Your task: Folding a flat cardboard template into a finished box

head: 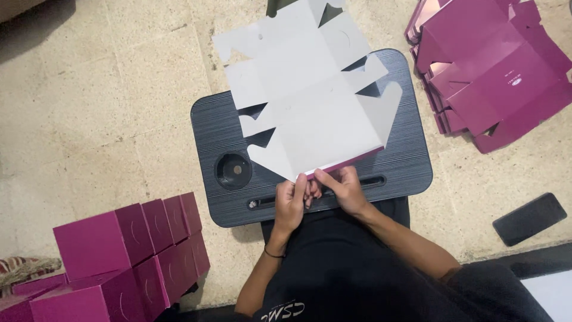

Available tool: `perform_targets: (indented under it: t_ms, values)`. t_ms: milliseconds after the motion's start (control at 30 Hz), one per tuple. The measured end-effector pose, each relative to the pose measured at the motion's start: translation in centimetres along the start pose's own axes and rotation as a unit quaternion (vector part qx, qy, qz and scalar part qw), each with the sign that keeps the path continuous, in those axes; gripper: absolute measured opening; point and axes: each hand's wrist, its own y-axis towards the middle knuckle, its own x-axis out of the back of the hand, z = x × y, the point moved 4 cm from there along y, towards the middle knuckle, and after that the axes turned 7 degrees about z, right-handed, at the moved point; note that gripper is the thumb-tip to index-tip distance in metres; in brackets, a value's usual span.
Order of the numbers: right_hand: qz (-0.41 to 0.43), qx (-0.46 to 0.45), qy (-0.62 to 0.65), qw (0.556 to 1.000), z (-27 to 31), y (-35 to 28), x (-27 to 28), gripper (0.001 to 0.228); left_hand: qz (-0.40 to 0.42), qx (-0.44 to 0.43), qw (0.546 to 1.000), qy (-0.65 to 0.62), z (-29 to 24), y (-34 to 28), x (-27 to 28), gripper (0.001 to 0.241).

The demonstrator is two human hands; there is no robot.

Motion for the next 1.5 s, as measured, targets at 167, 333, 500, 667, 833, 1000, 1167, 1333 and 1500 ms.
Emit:
perform_targets:
  t_ms: [167,333,500,667,833,1000,1167,1333,1500]
  values:
    - [0.017,-0.014,-0.063,0.998,-1.0,-0.4,0.0,0.026,-0.044,-0.034,0.997,0.045,1.1,-0.1,0.4,0.059]
    - [0.018,-0.023,-0.061,0.998,-1.1,-0.7,0.1,0.028,-0.09,-0.061,0.991,0.084,1.2,-0.1,0.8,0.059]
    - [0.012,-0.023,-0.014,1.0,-2.6,-1.0,0.9,0.024,-0.116,-0.086,0.981,0.13,0.8,-0.1,0.8,0.057]
    - [0.014,-0.031,-0.015,0.999,-2.2,-0.8,0.7,0.029,-0.112,-0.076,0.988,0.076,2.4,-0.1,1.0,0.055]
    - [0.019,-0.036,-0.033,0.999,-1.1,-0.7,0.0,0.035,-0.094,-0.058,0.994,0.024,1.6,0.0,0.6,0.053]
    - [0.025,-0.037,-0.025,0.999,-1.4,-1.0,0.0,0.052,-0.074,-0.08,0.994,0.023,-1.7,0.9,-1.1,0.042]
    - [0.028,-0.049,-0.064,0.996,-0.5,-0.7,-0.3,0.053,-0.067,-0.077,0.995,0.018,-1.1,0.7,-0.9,0.042]
    - [0.021,-0.066,-0.086,0.994,-1.2,-1.0,-0.2,0.05,-0.053,-0.055,0.997,0.001,1.6,0.2,-0.3,0.043]
    - [-0.012,-0.046,-0.023,0.999,-0.1,-0.9,-1.1,0.051,-0.06,-0.086,0.994,-0.024,-2.0,0.5,-1.1,0.044]
